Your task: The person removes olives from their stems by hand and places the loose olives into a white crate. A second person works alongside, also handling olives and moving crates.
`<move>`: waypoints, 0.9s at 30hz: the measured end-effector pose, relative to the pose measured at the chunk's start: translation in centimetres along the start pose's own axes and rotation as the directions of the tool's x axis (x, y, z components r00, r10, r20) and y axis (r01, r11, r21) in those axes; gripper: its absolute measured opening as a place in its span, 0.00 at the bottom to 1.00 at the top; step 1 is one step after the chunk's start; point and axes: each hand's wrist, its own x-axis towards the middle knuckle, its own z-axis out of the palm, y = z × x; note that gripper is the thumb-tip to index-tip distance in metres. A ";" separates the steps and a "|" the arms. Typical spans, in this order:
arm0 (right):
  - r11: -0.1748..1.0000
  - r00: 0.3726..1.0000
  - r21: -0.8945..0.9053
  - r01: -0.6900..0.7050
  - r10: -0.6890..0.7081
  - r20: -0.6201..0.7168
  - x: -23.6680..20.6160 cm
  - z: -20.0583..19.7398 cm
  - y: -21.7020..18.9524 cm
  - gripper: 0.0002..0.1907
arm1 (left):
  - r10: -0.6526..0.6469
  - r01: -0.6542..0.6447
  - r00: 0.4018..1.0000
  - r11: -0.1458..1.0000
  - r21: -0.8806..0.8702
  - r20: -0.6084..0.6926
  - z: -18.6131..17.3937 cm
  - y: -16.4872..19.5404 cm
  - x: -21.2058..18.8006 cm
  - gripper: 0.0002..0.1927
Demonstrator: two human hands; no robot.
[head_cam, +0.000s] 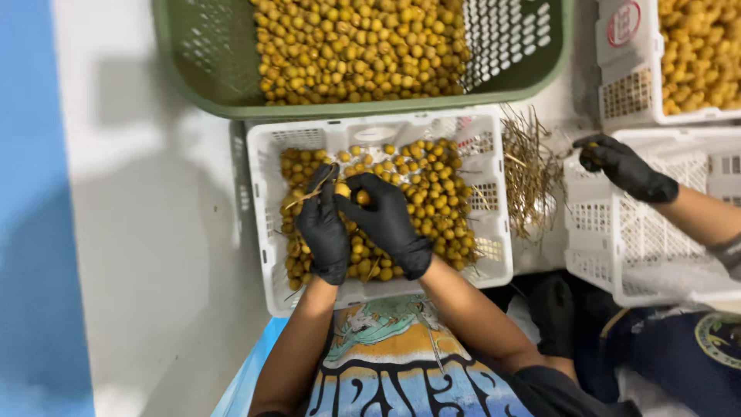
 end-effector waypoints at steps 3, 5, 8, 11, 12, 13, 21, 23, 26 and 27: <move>0.996 0.997 -0.027 -0.081 0.081 0.014 -1.0 0.5 -0.8 0.15 | 0.020 -0.021 1.000 0.999 -0.028 -0.007 -1.3 0.7 0.1 0.13; 0.997 0.998 0.051 -0.053 0.054 -0.014 -1.3 -1.0 -2.3 0.16 | -0.030 0.028 0.999 0.992 -0.122 -0.012 -2.0 2.3 -0.7 0.14; 0.960 0.959 0.213 0.181 -0.124 -0.255 2.3 -5.7 -4.2 0.21 | -0.109 0.111 0.994 0.964 -0.243 0.024 -3.2 2.8 -0.5 0.15; 0.829 0.763 -0.279 0.485 -0.557 -0.327 7.8 -11.6 -7.5 0.26 | -0.164 0.183 0.982 0.951 -0.248 0.096 -3.9 2.4 0.7 0.13; 0.648 0.678 -0.584 0.489 -0.704 -0.213 8.8 -13.4 -8.8 0.30 | -0.228 0.247 0.967 0.946 -0.210 0.111 -3.9 2.2 1.3 0.13; 0.708 0.752 -0.489 0.509 -0.642 -0.149 8.4 -14.6 -9.9 0.30 | -0.298 0.316 0.947 0.934 -0.168 0.123 -3.7 2.2 1.5 0.14; 0.826 0.917 -0.408 0.390 -0.390 0.087 -1.4 -12.9 -9.2 0.32 | -0.215 0.614 0.645 0.717 -0.330 0.733 8.1 6.1 1.6 0.18; 0.874 0.927 -0.383 0.299 -0.361 -0.100 -3.0 -14.8 -6.0 0.31 | 0.007 0.395 0.477 0.892 -0.221 0.879 12.1 6.7 2.0 0.23; 0.938 0.933 -0.295 0.182 -0.260 -0.251 -5.7 -19.0 -1.9 0.17 | 0.091 0.030 0.173 0.995 -0.097 0.981 12.7 6.9 1.6 0.26; 0.797 0.892 -0.553 0.241 -0.407 -0.198 -6.2 -21.2 -1.0 0.19 | -0.007 -0.103 0.071 0.995 0.014 0.997 11.9 6.6 1.5 0.27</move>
